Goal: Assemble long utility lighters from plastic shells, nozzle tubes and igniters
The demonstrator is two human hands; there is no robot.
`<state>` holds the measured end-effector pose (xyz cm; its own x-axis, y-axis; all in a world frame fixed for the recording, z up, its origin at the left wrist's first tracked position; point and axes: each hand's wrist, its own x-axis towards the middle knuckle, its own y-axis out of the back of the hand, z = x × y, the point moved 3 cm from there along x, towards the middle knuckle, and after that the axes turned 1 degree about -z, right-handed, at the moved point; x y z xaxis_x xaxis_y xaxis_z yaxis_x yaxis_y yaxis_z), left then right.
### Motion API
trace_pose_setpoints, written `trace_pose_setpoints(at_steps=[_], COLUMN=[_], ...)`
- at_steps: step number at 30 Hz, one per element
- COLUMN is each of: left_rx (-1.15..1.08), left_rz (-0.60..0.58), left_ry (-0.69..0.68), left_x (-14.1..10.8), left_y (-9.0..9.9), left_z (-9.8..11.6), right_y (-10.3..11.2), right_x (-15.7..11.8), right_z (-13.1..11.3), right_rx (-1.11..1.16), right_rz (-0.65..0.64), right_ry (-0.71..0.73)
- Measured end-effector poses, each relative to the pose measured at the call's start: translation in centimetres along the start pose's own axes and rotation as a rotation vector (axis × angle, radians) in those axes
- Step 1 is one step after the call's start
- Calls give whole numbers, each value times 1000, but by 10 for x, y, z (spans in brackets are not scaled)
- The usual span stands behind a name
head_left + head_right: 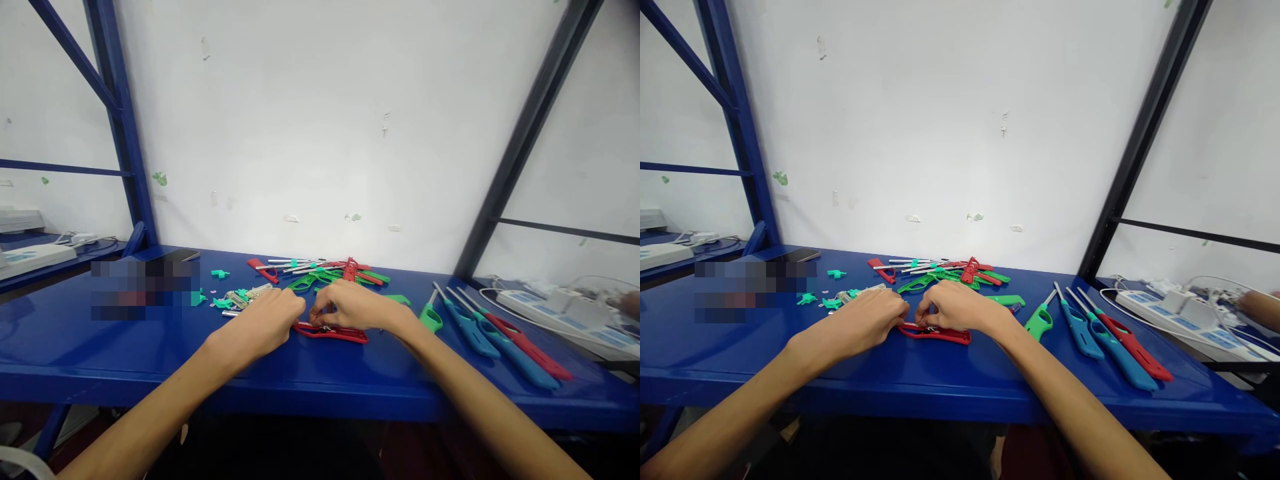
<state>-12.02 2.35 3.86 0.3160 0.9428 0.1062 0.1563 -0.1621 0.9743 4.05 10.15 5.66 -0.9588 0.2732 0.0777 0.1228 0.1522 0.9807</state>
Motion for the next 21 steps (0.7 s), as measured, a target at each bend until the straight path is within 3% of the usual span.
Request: trace_pose_setpoints(at_steps=[7,13,17,21], left_rx=[13,-26,-62,-115], left_rz=[-25,-39,-45,-36], left_ry=[8,30,22,3], left_x=[-3,-5,-6,-3], left_y=[9,18,19,18], left_z=[-2,-2,-2,-7], right_y=[19,48,48,40], right_x=[-6,-28,-37,-33], right_z=[0,46,75,79], right_rx=[-27,-178,-224,-230], right_rz=[83,296,271,238], right_ry=[-15,-321,-431,-418])
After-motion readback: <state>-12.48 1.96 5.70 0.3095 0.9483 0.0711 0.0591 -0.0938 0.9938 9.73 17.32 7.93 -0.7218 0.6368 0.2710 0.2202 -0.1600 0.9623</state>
